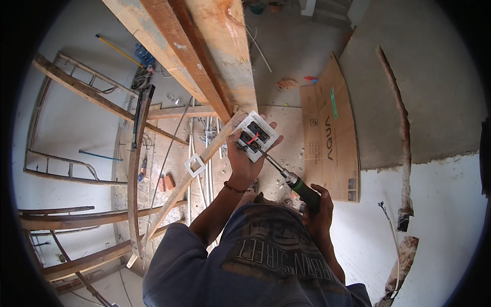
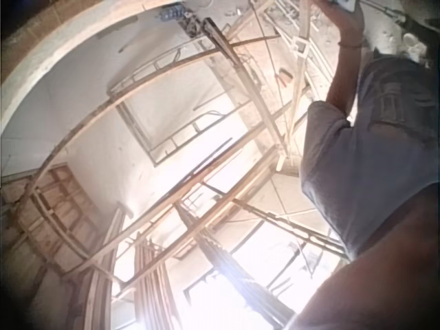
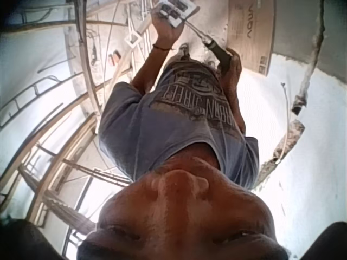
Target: The person installs an electrical outlet by connecting wires and tightening screws with a screwdriver and a power drill while standing on a scaffold.
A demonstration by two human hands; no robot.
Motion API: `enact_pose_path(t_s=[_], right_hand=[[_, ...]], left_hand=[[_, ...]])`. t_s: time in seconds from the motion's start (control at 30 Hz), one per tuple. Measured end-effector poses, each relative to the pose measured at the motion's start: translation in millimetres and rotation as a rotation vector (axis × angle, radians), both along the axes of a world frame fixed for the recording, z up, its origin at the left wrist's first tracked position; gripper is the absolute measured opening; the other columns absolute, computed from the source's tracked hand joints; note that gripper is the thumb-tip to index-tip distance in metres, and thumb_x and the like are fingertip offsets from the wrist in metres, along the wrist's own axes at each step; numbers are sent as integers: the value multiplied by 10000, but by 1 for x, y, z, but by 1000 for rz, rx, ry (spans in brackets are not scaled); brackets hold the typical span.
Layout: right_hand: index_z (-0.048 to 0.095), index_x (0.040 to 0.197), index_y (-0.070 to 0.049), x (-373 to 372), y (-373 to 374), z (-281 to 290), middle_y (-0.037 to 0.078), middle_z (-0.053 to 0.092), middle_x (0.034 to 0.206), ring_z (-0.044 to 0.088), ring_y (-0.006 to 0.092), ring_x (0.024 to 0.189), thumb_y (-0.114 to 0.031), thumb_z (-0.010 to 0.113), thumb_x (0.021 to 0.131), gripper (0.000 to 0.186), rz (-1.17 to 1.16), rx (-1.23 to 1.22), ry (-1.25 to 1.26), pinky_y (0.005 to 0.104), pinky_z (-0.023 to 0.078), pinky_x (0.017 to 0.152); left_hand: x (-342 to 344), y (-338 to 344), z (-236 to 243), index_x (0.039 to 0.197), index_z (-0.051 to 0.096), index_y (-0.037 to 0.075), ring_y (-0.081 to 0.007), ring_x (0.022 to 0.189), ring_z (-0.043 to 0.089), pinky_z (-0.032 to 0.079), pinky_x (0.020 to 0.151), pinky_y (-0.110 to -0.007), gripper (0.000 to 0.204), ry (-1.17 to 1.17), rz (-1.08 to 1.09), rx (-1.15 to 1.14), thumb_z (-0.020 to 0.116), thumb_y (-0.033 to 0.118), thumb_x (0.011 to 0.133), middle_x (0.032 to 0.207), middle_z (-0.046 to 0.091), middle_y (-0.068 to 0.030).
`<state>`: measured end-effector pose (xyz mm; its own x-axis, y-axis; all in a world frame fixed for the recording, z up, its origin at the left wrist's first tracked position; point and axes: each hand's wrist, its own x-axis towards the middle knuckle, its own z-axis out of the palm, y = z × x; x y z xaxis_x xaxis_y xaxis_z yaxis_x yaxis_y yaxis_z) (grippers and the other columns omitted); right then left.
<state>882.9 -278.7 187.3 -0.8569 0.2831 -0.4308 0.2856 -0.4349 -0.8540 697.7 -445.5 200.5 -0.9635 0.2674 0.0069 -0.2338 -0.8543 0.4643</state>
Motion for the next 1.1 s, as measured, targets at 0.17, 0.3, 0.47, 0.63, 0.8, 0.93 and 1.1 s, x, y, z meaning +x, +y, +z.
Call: enact_pose_path(t_s=[0.17, 0.3, 0.47, 0.63, 0.8, 0.93, 1.1], right_hand=[[294, 1427, -53, -10, -18, 4, 110, 611, 786, 479, 127, 452, -460, 386, 994, 601, -146, 107, 219, 258, 411, 404], [237, 1465, -61, -1, 3, 0, 122, 614, 875, 509, 132, 500, -467, 418, 979, 659, 80, 33, 30, 263, 429, 424], [228, 1474, -73, -8, -17, 13, 124, 619, 899, 524, 123, 522, -462, 409, 982, 653, -112, 77, 195, 255, 423, 425], [221, 1477, -73, -1, 6, 7, 125, 605, 959, 540, 135, 570, -411, 473, 974, 656, 65, 24, 30, 257, 438, 462], [338, 1418, -17, -10, -19, 17, 113, 602, 915, 544, 152, 629, -317, 566, 951, 600, -176, 174, 296, 273, 465, 541], [416, 1347, 5, -3, -8, 3, 116, 607, 923, 557, 157, 650, -246, 611, 924, 529, -61, 181, 231, 292, 476, 574], [477, 1232, 18, 0, -4, -1, 153, 602, 1013, 568, 161, 664, -149, 623, 909, 391, -51, 327, 337, 295, 477, 580]], left_hand=[[-5, 0, 2, 1332, 410, 160, -382, 1209, 511, 425, 970, -640, 502, -7, 0, -9, 501, 384, 892, 1275, 528, -125], [-3, -4, 0, 1281, 465, 156, -383, 1218, 500, 426, 968, -637, 448, 21, -12, -5, 491, 382, 895, 1269, 522, -125], [-5, -1, 3, 1279, 463, 157, -382, 1231, 488, 425, 969, -634, 438, -20, 0, -14, 488, 375, 900, 1273, 520, -128], [-3, -3, -1, 1305, 445, 163, -378, 1215, 507, 421, 977, -633, 462, -29, -7, 16, 489, 381, 900, 1284, 522, -125], [-5, -1, -3, 1310, 443, 164, -377, 1219, 503, 414, 984, -634, 472, -29, 10, 10, 489, 387, 896, 1292, 518, -124], [-3, -3, -7, 1308, 445, 163, -377, 1224, 498, 413, 984, -636, 476, -52, 25, 21, 495, 391, 893, 1291, 518, -126], [-10, -9, -9, 1315, 438, 174, -378, 1210, 510, 414, 981, -644, 492, -67, 42, 49, 516, 393, 881, 1279, 525, -123]])
